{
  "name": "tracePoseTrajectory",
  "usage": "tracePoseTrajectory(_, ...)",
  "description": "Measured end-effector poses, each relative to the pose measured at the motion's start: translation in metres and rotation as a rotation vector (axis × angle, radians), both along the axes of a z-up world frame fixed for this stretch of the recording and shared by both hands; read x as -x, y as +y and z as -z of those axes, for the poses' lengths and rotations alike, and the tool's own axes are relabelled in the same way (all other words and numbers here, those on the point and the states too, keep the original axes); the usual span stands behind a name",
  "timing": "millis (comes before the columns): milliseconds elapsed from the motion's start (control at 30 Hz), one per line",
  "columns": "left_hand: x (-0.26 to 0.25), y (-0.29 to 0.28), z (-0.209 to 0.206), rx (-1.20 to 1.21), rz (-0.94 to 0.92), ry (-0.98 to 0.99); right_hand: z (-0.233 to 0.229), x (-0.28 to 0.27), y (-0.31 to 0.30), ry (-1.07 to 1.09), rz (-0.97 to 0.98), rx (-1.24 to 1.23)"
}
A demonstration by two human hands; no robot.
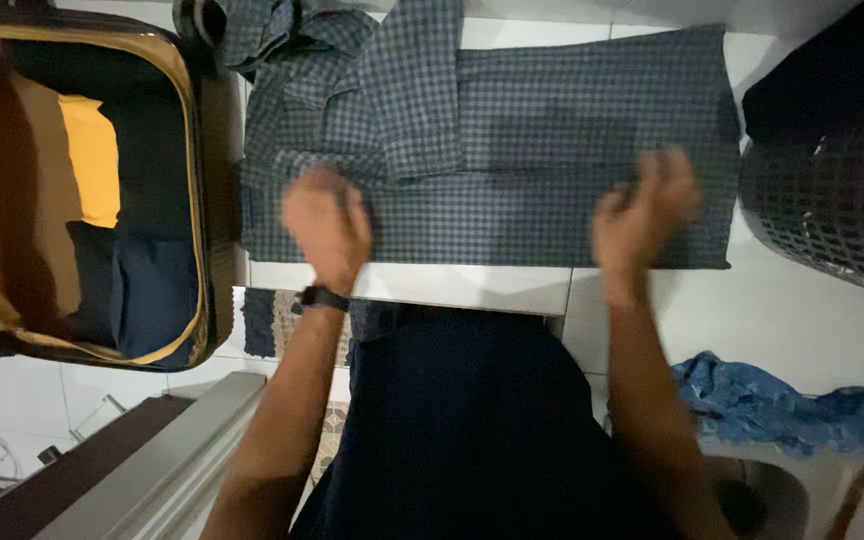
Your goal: The person folds a checkered shirt on a white tiled surface, smoothing it out and folding it into a compact rectangle before placing it into an open suitcase. The person then picks up a camouflage-patterned shirt from a laundry basket and begins to fold it.
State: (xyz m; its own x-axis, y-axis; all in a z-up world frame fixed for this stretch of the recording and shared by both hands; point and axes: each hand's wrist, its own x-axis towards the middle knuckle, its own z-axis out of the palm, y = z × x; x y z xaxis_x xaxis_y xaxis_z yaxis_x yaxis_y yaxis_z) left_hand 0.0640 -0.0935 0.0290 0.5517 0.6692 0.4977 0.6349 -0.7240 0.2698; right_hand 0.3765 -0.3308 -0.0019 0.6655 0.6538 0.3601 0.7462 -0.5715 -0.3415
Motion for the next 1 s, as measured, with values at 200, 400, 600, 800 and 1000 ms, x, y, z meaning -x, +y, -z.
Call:
tracePoseTrajectory(200, -0.043, -0.049, 0.026, 0.321, 0.408, 0.064, 0.017, 0.131, 0.081, 0.205, -0.673, 0.021)
tracePoseTrajectory(400, -0.030, -0.046, 0.020, 0.374, 0.323, 0.397, 0.001, 0.086, 0.053, 0.185, -0.463, 0.326)
tracePoseTrajectory(600, -0.020, -0.043, 0.022, 0.410, 0.266, 0.468, -0.009, -0.005, -0.028, 0.272, -0.061, 0.467)
tracePoseTrajectory(800, -0.041, -0.070, 0.020, 0.470, 0.170, 0.495, 0.007, 0.011, -0.010, 0.246, 0.087, 0.426)
tracePoseTrajectory(1000, -0.047, -0.101, 0.024, 0.471, 0.292, 0.628, 0.014, 0.120, 0.065, 0.258, -0.462, 0.326)
